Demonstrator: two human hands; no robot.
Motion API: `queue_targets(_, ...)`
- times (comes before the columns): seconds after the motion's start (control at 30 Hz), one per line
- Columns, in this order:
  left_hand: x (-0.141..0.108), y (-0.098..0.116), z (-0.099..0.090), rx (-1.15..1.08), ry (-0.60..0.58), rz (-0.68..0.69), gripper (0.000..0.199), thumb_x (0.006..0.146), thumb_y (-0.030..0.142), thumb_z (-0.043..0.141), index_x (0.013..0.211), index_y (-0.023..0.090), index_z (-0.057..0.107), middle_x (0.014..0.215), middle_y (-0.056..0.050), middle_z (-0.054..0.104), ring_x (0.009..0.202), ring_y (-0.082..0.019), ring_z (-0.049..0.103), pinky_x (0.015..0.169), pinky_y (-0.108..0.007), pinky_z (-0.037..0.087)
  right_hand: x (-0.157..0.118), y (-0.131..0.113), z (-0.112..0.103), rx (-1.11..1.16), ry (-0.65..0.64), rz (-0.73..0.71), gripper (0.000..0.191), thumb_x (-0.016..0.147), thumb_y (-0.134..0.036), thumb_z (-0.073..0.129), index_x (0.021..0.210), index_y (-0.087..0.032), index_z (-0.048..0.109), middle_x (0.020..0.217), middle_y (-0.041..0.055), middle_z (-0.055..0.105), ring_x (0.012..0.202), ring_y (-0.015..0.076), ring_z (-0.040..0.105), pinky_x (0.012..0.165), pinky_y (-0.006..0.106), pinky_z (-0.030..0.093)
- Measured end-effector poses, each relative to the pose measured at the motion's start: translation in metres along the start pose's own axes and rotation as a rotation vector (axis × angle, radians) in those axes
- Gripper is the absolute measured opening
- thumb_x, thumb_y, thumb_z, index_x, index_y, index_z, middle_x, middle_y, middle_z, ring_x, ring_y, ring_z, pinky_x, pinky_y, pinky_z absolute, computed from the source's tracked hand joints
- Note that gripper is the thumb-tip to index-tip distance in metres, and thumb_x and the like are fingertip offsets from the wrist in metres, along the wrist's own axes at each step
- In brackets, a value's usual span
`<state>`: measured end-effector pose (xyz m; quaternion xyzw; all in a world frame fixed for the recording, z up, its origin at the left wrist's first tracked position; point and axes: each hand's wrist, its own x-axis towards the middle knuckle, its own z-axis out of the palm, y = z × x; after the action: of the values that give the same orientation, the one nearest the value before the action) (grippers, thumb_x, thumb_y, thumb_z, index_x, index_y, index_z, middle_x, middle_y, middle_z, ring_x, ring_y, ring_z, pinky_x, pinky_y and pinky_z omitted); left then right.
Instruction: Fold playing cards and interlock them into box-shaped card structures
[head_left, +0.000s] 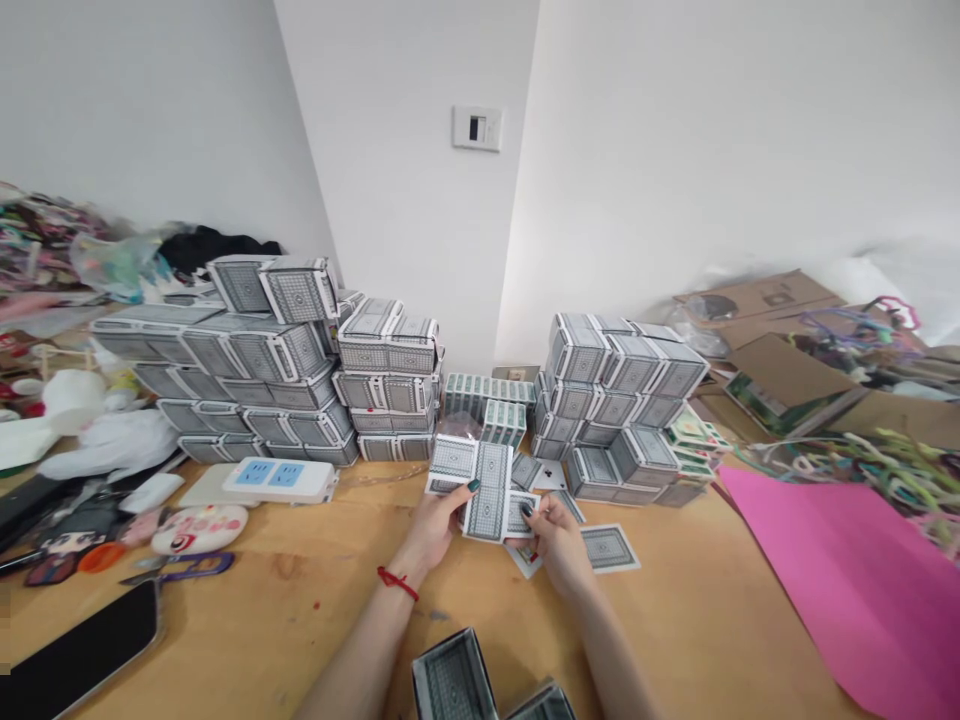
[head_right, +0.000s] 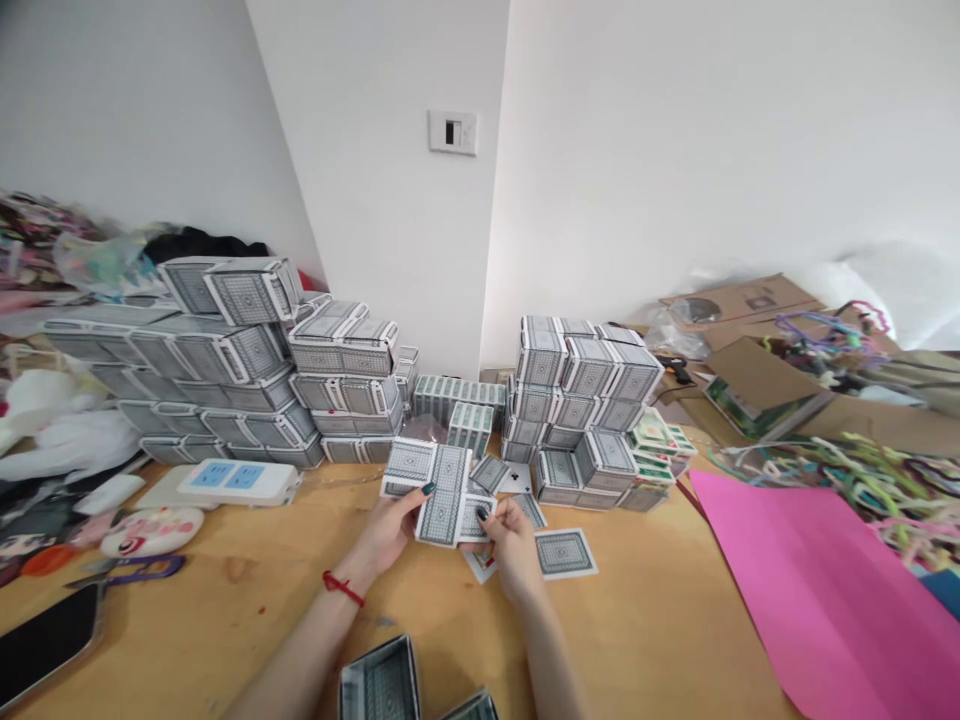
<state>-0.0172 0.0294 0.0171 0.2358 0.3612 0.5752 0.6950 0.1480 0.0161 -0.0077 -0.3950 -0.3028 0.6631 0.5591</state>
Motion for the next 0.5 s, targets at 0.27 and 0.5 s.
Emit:
queue_targets(0.27, 0.0015, 0.0028, -0.0032, 0.022, -0.004, 0.010, 0.041, 0.058, 0.014, 0.069, 0.098, 0.014, 0.061, 0.095, -0.007, 0.067, 0.088, -0.022, 0.061, 0.078, -0.033, 0.047, -0.0026, 0.0006, 0.0008, -0.066, -0.003, -0.026, 0.034, 0.062, -0.038, 0.067, 0.070, -0.022, 0.038, 0.061, -0.0064, 0.052, 0.052, 0.0126, 0.057, 0.039, 0.023, 0.048)
queue_targets(0.5, 0.0016, 0.0021, -0.0064, 0.016, 0.013, 0.001, 0.037, 0.057, 0.015, 0.070, 0.094, 0.013, 0.063, 0.082, -0.006, 0.070, 0.084, -0.022, 0.062, 0.077, -0.033, 0.048, -0.0035, -0.0006, 0.0062, -0.102, 0.077, -0.128, 0.035, 0.065, -0.044, 0.063, 0.071, -0.023, 0.036, 0.058, -0.0067, 0.056, 0.047, 0.0133, 0.059, 0.034, 0.022, 0.047)
